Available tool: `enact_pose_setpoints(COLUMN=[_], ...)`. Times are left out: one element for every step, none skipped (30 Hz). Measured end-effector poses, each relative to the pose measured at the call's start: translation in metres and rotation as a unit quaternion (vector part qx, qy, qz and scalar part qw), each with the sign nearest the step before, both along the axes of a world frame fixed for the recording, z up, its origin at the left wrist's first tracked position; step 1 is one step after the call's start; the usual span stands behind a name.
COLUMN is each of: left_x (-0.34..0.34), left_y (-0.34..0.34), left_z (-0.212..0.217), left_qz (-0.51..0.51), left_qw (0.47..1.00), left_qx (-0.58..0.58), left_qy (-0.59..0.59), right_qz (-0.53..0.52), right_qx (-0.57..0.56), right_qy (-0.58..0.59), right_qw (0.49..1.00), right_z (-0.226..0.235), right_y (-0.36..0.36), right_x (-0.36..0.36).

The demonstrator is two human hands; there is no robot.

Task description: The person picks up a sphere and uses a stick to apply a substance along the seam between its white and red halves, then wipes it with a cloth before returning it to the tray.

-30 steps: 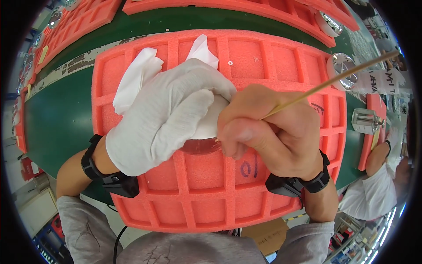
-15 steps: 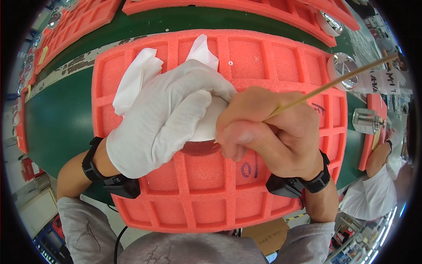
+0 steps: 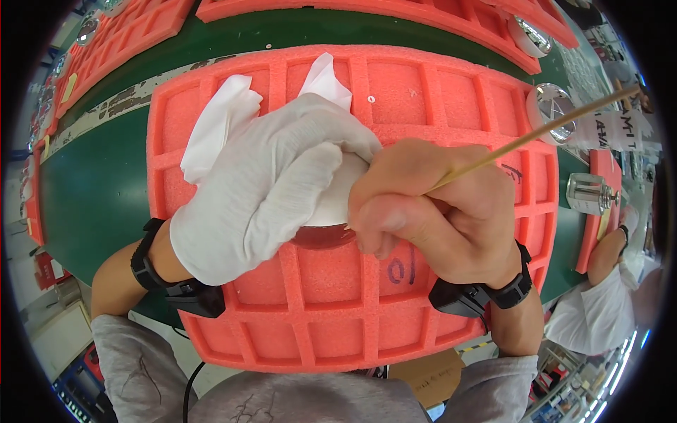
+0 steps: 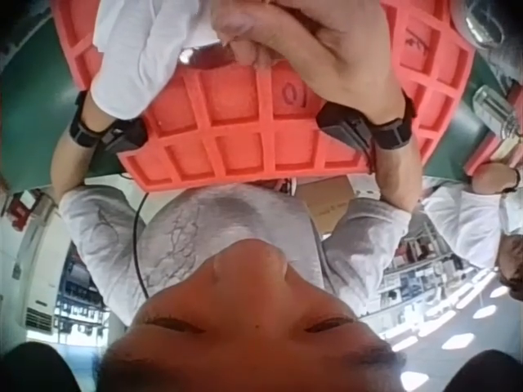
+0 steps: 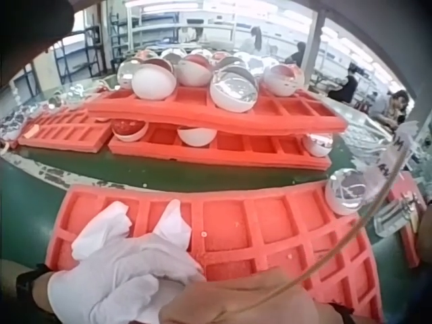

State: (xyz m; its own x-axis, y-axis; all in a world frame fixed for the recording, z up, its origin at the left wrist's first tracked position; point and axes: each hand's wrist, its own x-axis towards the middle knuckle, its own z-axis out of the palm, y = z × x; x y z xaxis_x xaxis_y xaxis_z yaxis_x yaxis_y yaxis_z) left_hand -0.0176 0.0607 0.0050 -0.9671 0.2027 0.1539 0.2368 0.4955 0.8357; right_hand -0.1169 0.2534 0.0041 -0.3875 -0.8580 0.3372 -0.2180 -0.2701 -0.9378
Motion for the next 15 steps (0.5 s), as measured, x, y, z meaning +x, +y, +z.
enact_pose_setpoints(left_x=[0.0,0.002,0.003,0.003,0.003,0.003,0.002,0.001,0.002,0.003,0.003,0.003,0.003,0.002,0.002], left_y=[0.001,0.002,0.003,0.003,0.003,0.002,0.001,0.0,0.0,0.001,0.001,0.001,0.001,0.001,0.001], left_z=[0.0,0.0,0.001,0.001,0.001,0.001,0.001,0.0,0.0,0.0,0.0,0.0,-0.001,-0.001,-0.002], left_qz=[0.0,0.011,0.021,0.032,0.032,0.023,0.013,0.003,0.003,0.013,0.022,0.031,0.032,0.024,0.017], left_qw=[1.0,1.0,0.999,0.999,0.999,0.999,1.0,1.0,1.0,1.0,1.0,0.999,0.999,1.0,1.0], left_qx=[0.0,0.006,0.012,0.018,0.019,0.011,0.003,-0.005,-0.004,-0.002,0.001,0.003,0.003,0.004,0.005], left_qy=[0.0,-0.011,-0.023,-0.034,-0.034,-0.021,-0.008,0.006,0.007,-0.004,-0.016,-0.028,-0.028,-0.017,-0.006], right_qz=[0.015,0.016,0.003,-0.01,-0.022,-0.022,-0.005,0.012,0.028,0.028,0.016,0.005,-0.006,-0.005,0.0], right_qx=[-0.021,-0.021,-0.001,0.019,0.04,0.04,0.02,0.0,-0.019,-0.018,-0.007,0.005,0.016,0.016,0.011], right_qy=[0.035,0.035,0.001,-0.033,-0.067,-0.067,-0.033,0.002,0.036,0.037,0.022,0.007,-0.008,-0.008,0.003], right_qw=[0.999,0.999,1.0,0.999,0.997,0.997,0.999,1.0,0.999,0.999,1.0,1.0,1.0,1.0,1.0], right_z=[-0.002,0.0,0.004,0.007,0.009,0.008,0.004,0.0,-0.002,-0.001,0.002,0.004,0.005,0.004,0.003], right_y=[0.0,0.001,0.001,0.002,0.002,0.001,0.001,0.001,0.001,0.001,0.001,0.001,0.001,0.001,0.002], right_x=[-0.001,-0.001,0.002,0.004,0.005,0.004,0.002,0.0,-0.001,0.0,0.002,0.003,0.004,0.004,0.002])
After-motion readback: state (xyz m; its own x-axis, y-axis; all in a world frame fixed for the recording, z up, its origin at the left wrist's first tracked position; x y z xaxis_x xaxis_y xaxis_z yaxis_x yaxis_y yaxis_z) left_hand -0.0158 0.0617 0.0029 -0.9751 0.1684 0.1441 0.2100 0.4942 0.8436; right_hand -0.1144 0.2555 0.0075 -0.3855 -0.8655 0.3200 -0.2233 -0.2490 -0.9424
